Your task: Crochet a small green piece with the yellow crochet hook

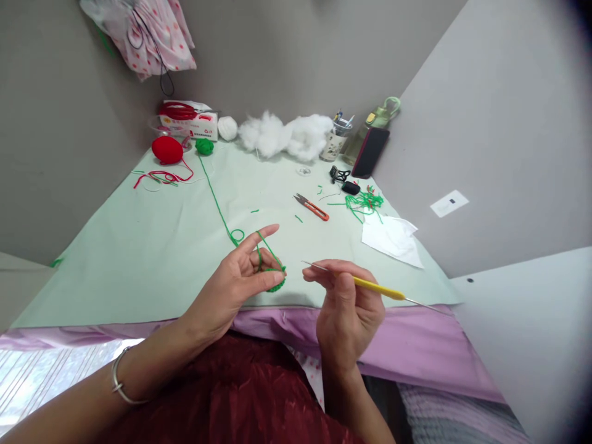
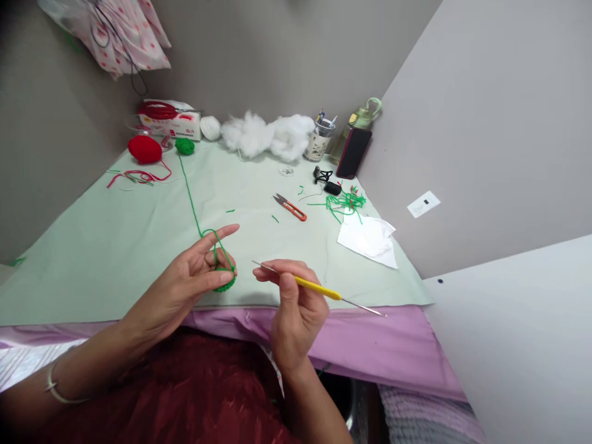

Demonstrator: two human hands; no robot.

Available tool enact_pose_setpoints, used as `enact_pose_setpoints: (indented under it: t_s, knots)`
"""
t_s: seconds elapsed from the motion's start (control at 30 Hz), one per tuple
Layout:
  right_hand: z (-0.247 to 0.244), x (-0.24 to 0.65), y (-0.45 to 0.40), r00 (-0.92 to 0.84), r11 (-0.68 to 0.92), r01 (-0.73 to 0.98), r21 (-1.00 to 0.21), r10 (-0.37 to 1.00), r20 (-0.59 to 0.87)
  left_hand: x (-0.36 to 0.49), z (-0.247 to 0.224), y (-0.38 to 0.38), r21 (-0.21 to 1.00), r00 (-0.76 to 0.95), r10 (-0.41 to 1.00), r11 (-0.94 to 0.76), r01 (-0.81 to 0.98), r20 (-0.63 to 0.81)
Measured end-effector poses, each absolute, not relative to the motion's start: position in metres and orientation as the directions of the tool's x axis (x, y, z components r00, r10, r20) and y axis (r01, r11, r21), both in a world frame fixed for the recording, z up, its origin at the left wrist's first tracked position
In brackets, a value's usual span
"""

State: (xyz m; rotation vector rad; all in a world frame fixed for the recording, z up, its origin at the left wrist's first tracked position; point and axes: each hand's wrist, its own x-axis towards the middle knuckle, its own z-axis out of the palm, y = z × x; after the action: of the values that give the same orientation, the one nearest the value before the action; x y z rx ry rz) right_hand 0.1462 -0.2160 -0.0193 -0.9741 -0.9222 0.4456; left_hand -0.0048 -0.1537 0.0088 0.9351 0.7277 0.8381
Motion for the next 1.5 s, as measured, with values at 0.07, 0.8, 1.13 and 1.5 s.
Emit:
enact_pose_setpoints:
  t_s: [0.07,0.8,1.13,1.5]
  knots:
    - [-0.019,0.147,-0.218,0.504,0.532,0.075,-0.843,0.71,0.492,-0.005,0.008,-0.154,0.898,0.481,0.861,0.334,-0.286,-0.167]
    - [-0.014,0.148,-0.225,0.339,0.514,0.244,-0.823,0.749,0.569,-0.012,0.005,-0.156,0.964,0.518,0.852,0.19,-0.184,-0.069]
    - [-0.01,0.159,-0.225,0.135,0.457,0.284,-0.843,0.851,0.507,-0.014,0.008,-0.151,0.985,0.56,0.822,0.164,-0.052,-0.107]
    - [-0.026,0.148,-0.215,0.356,0.522,0.239,-0.819,0.738,0.574,0.002,0.002,-0.154,0.891,0.571,0.805,0.368,-0.266,-0.162]
